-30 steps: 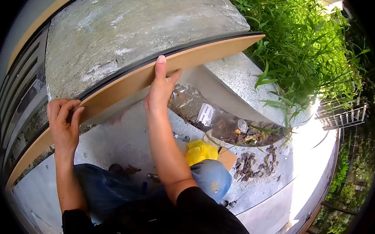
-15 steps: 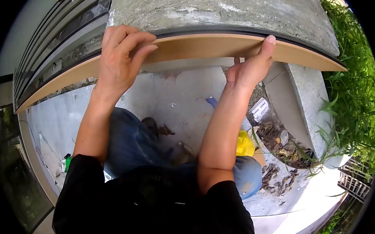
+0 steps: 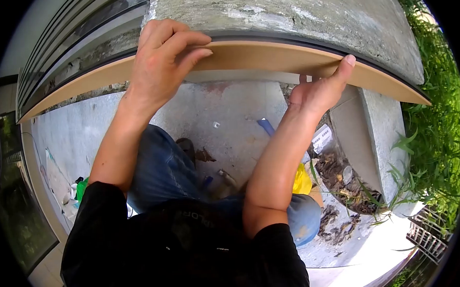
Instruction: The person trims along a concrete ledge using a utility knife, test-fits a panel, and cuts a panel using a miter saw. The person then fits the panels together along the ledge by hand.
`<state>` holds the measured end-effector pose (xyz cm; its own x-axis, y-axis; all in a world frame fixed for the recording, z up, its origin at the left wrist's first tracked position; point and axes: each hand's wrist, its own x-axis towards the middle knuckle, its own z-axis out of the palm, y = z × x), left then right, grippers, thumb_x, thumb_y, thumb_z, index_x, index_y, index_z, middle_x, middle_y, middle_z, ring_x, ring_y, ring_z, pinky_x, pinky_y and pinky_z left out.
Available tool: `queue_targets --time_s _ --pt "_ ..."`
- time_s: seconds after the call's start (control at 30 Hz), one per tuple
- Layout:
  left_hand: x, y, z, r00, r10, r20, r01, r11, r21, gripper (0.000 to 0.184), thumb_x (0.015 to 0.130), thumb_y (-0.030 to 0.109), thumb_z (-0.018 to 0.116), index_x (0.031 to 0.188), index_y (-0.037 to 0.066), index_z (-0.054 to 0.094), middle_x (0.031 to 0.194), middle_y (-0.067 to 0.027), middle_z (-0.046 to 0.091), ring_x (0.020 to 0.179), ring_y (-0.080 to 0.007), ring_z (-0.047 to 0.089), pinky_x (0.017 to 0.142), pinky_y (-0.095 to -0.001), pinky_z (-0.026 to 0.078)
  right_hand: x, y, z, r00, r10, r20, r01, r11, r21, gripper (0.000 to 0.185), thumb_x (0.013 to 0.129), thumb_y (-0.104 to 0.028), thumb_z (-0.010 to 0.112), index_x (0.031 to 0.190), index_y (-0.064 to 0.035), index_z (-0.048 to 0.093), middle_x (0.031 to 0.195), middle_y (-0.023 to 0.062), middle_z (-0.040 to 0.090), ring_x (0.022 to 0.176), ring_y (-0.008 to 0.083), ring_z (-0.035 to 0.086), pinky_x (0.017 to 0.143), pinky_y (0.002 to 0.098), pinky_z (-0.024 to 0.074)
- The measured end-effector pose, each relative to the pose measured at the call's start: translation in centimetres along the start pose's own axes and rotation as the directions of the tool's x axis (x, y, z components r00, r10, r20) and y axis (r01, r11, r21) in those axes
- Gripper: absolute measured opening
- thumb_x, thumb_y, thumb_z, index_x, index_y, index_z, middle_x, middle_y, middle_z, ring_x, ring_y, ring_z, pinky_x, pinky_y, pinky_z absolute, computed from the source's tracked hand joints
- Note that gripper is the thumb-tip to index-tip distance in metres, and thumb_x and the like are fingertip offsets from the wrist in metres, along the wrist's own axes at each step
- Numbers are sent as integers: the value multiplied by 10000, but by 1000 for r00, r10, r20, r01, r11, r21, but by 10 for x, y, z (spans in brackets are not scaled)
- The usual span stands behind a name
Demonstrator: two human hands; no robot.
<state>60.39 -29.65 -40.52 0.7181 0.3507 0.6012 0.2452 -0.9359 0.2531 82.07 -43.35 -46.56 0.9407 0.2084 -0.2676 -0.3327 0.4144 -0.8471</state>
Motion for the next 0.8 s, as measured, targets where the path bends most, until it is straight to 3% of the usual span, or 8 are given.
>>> queue_targets --time_s 0.5,0.7,0.8 --pt "-1 -4 0 999 31 15 -31 1000 0 242 806 146 845 1031 128 757 970 -22 650 942 -258 572 846 -370 474 0 1 1 1000 16 -1 -16 1000 12 931 851 -642 713 1573 -178 350 1601 153 356 1492 369 307 1171 675 244" --pt "1 6 -2 1000 4 -22 -4 1000 -24 226 810 149 846 1016 118 759 978 -38 651 954 -269 581 850 -378 472 7 9 -4 999 3 41 -4 1000 21 952 842 -658 712 1575 -177 343 1614 141 321 1500 354 270 1174 641 225" --pt "6 8 7 1000 -13 -8 13 1000 8 194 817 164 841 982 112 755 957 -34 649 933 -265 579 840 -389 461 18 12 -12 999 20 28 -21 998 51 978 841 -681 709 1577 -169 318 1598 117 327 1474 314 289 1152 580 249"
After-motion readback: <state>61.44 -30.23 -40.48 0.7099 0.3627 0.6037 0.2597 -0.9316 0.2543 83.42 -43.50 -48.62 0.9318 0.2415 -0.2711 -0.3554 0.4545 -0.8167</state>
